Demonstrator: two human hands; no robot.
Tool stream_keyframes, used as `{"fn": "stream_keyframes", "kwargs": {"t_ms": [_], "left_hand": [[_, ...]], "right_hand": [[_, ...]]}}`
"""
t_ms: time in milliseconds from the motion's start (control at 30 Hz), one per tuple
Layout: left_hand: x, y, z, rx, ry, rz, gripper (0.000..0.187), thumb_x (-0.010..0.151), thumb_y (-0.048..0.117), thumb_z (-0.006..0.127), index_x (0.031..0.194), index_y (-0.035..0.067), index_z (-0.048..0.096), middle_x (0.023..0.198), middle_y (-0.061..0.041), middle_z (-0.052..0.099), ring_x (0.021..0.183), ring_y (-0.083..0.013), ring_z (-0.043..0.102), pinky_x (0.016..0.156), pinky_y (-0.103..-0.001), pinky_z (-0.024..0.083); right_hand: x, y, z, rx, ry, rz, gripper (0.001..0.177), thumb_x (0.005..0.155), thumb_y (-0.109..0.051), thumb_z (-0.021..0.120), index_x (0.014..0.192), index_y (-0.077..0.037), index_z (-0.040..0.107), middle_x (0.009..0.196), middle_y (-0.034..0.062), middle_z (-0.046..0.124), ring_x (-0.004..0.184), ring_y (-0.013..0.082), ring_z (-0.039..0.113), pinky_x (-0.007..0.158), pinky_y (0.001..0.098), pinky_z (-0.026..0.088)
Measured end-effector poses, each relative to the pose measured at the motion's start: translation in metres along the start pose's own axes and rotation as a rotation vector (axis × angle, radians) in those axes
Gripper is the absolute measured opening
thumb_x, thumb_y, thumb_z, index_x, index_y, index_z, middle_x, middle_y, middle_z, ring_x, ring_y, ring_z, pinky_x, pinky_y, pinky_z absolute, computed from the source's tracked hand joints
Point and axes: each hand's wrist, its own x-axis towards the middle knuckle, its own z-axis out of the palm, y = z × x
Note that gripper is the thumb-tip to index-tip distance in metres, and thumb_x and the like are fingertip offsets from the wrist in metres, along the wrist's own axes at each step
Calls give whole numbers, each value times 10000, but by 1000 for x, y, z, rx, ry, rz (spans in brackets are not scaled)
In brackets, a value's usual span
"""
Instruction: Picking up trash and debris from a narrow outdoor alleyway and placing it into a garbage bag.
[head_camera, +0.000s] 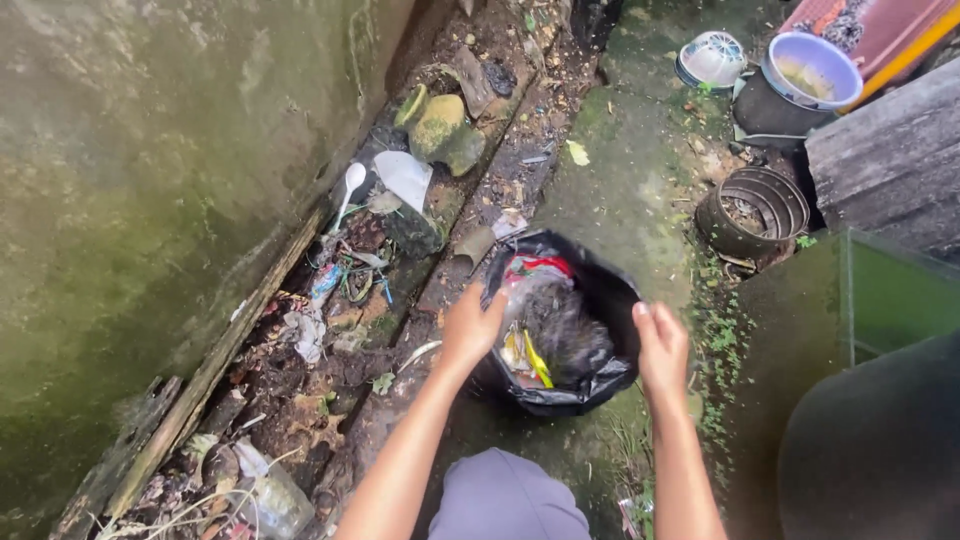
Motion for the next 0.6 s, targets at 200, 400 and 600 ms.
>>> {"fn": "stream_keyframes", "kwargs": {"t_ms": [200,400,600], "left_hand": [[-30,7,-15,-24,118,10,365,978,484,602,1011,128,675,877,-172,775,1027,-428,724,1002,-500,487],[-52,15,-43,-173,313,39,255,980,309,641,886,72,643,715,-174,710,838,-443,709,791,-472,528],[-55,12,-48,-191,479,131,271,952,309,694,823,78,635,651,-193,627,736,-455,665,684,-474,510]], "right_hand": [[1,-38,19,198,67,-101,305,1108,-164,617,809,-116,574,975,22,636,850,92,472,777,220,389],[-20,-128,32,640,162,138,253,1121,-307,559,890,-204,541,785,-26,579,769,109,609,873,302,588],[36,7,-22,848,214,265,269,1179,-346,467,931,-284,383,680,-13,463,661,206,573,882,451,606]]}}
